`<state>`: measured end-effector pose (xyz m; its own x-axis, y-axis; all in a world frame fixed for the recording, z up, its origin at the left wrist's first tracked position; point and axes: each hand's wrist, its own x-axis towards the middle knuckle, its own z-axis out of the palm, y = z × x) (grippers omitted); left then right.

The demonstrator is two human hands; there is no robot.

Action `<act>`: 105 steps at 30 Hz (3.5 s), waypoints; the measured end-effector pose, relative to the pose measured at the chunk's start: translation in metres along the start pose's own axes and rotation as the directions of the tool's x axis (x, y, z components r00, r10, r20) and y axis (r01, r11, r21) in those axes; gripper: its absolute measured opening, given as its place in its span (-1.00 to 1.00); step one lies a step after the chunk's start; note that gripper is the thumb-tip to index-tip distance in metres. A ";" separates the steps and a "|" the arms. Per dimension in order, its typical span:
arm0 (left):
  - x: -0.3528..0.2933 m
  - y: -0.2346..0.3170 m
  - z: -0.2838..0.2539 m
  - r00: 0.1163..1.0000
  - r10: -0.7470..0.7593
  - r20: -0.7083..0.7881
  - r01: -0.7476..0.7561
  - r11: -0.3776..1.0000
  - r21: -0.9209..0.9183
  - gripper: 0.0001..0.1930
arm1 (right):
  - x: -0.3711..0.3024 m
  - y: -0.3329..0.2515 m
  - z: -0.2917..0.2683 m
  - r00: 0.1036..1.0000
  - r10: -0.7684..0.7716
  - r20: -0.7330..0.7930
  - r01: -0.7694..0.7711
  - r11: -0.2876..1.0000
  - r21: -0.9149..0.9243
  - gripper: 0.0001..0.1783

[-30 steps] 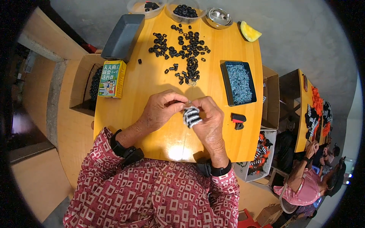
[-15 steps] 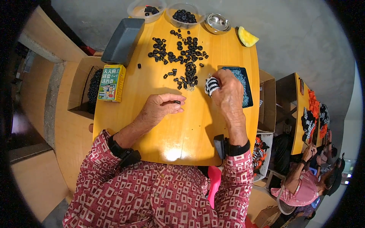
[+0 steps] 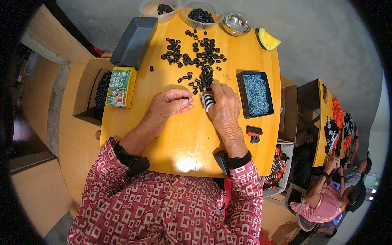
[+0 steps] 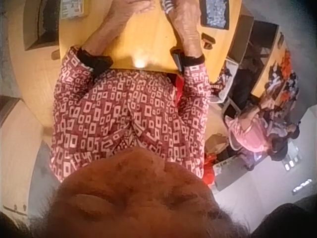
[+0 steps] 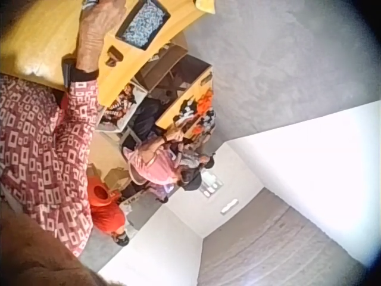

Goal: The person repeatedly attaches small black plastic components onto a striped fabric sleeve by hand.

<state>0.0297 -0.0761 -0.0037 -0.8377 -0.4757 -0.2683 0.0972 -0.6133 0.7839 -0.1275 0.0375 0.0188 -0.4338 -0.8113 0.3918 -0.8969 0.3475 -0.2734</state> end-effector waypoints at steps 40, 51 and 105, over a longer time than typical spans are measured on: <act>-0.001 -0.002 0.005 0.998 -0.036 0.057 0.023 0.979 0.204 -0.77 | -0.038 -0.036 -0.018 0.987 0.135 0.085 -0.158 0.743 0.650 -0.65; 0.000 -0.001 0.002 0.995 -0.051 0.087 0.026 0.961 0.274 -0.75 | -0.034 -0.038 -0.021 0.992 0.106 0.063 -0.122 0.782 0.612 -0.70; -0.034 -0.002 0.025 0.958 -0.201 0.204 0.215 0.976 -0.047 -0.74 | -0.071 -0.043 -0.064 0.984 -0.109 -0.141 0.148 0.940 0.306 -0.67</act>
<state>0.0442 -0.0428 0.0175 -0.9318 -0.2037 -0.3006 -0.0600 -0.7300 0.6808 -0.0636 0.1098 0.0590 -0.3413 -0.7697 0.5396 -0.8814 0.0626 -0.4682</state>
